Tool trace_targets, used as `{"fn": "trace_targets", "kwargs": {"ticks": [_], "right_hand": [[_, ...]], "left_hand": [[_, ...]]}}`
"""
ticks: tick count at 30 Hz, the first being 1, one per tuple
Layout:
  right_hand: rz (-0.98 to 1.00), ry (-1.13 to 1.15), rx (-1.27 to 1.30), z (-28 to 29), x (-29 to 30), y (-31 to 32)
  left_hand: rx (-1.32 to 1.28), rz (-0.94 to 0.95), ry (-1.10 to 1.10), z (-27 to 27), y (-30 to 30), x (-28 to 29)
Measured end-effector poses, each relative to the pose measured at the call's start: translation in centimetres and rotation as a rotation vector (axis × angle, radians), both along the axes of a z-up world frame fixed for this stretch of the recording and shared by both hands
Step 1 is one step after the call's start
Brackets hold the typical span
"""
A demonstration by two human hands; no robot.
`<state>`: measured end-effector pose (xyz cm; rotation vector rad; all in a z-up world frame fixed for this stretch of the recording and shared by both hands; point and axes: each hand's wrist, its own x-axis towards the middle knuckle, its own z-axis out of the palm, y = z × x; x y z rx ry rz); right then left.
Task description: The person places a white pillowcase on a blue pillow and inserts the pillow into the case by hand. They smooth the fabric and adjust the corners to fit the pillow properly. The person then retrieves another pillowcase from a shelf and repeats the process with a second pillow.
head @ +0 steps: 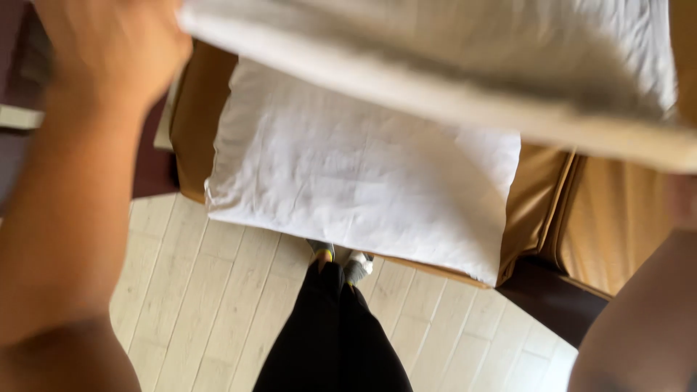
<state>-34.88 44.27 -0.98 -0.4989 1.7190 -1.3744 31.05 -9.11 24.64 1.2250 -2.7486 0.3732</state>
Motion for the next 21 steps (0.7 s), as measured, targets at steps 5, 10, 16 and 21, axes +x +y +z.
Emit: {"fn": "trace_targets", "kwargs": {"ticks": [5,10,16,21], "right_hand": [[0.081,-0.074,0.192,-4.1,7.4,6.4],[0.167,-0.095,0.326,0.4,17.6,1.7],[0.817,0.774,0.757,10.6,23.3,-3.2],[0.706,0.823,1.260,9.7,22.3,-1.8]], "left_hand": [[-0.225,-0.231,0.164,-12.9,13.3,3.6],[0.037,-0.104,0.029,-22.7,19.7,8.5],[0.165,0.038,-0.043,-23.1,22.0,13.1],[0.109,0.344,0.074,-19.0,24.1,3.4]]}}
